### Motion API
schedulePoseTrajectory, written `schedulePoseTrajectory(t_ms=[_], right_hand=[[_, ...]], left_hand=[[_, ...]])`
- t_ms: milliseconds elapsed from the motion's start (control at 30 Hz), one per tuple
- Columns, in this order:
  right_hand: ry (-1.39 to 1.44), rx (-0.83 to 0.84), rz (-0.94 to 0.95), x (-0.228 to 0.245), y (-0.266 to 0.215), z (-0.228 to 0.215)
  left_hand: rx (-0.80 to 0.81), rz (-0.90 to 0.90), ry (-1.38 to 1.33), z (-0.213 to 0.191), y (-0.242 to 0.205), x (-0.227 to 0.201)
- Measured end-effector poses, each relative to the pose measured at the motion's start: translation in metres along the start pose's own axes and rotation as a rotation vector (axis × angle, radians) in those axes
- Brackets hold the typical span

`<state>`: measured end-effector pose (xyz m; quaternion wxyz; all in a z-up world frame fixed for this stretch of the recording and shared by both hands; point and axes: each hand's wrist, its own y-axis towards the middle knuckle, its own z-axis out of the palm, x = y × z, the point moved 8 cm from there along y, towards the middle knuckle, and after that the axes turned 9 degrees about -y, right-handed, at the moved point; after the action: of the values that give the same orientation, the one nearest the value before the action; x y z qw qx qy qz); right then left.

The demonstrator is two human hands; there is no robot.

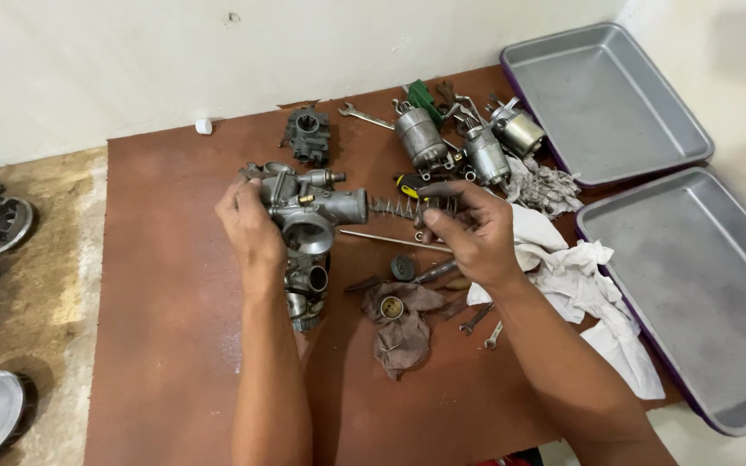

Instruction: The person cleans a cylindrical metal component with a cloth, then wipes the exterior of a carburetor body. They proceed to disassemble the carburetor, removing a spring and a small internal part, and continue to wipe the components with the cloth.

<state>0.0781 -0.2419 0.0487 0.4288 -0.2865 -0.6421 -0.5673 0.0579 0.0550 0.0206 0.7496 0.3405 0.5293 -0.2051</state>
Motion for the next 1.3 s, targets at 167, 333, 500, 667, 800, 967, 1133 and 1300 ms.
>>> schedulePoseTrajectory(t_ms=[167,333,500,667,800,967,1133,1300], right_hand=[[-0.041,-0.001,-0.002,-0.02,0.0,-0.011],[-0.239,0.104,-0.018,-0.049,-0.003,-0.004],[-0.369,0.165,0.095,-0.065,-0.012,-0.004],[-0.631,0.387,0.114,-0.058,-0.014,0.019],[-0.904,0.55,0.177,-0.03,-0.01,0.034],[-0.838,0.433,0.074,-0.047,-0.013,0.024],[-0.347,0.213,0.03,-0.023,-0.009,0.03],[-0.248,0.15,0.029,-0.011,-0.008,0.045]], left_hand=[[-0.035,0.023,-0.055,-0.003,0.001,-0.012],[-0.042,0.075,-0.071,-0.01,0.004,-0.02],[0.003,0.111,0.046,-0.02,0.01,-0.018],[0.012,0.081,-0.01,-0.017,0.011,-0.011],[0.035,0.066,-0.024,-0.014,0.011,-0.004],[0.046,0.026,0.01,-0.005,0.005,0.003],[0.12,0.023,0.094,0.014,-0.008,-0.014],[0.203,0.028,0.186,0.028,-0.022,-0.037]])
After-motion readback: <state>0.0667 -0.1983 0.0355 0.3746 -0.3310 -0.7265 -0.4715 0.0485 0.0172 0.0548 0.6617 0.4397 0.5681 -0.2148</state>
